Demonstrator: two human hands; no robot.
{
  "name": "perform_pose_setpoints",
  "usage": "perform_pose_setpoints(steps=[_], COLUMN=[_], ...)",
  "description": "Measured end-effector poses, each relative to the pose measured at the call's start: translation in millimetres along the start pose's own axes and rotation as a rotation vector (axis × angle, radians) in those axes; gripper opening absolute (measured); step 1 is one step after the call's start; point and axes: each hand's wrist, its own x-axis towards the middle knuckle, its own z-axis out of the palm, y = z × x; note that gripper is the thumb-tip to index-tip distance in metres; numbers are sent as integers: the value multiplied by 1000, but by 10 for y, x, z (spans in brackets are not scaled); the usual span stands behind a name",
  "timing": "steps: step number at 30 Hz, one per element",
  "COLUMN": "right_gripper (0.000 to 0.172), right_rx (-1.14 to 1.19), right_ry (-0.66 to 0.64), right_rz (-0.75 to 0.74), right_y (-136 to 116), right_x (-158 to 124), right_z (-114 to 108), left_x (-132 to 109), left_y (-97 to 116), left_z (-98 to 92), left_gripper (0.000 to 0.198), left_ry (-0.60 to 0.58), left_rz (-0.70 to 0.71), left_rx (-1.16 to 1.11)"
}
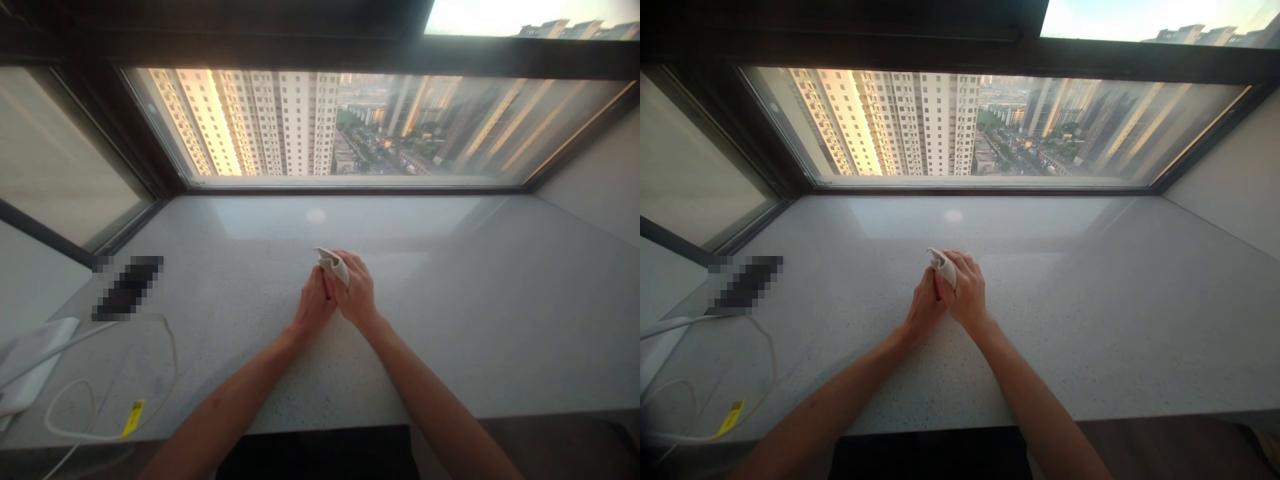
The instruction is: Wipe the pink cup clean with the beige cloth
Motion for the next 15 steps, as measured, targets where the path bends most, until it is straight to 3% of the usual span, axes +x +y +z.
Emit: perform_pose_setpoints(steps=[7,9,12,14,15], right_gripper=[60,62,60,52,47], right_rx=[440,477,370,209,124], right_ry=[109,81,143,162,104], right_rz=[715,805,665,364,174], right_y=[467,550,443,236,119], right_x=[10,-7,-28,-46,-58], right_z=[34,5,-52,-65,-60], left_x=[-22,-28,-33,-27,-21], left_y=[93,104,92,48,18], left_z=[-24,-39,-44,-29,-18], left_gripper=[53,51,51,46,41], left_ry=[28,18,13,14,16], left_rz=[16,11,-16,-18,-9], left_rx=[9,17,40,38,32])
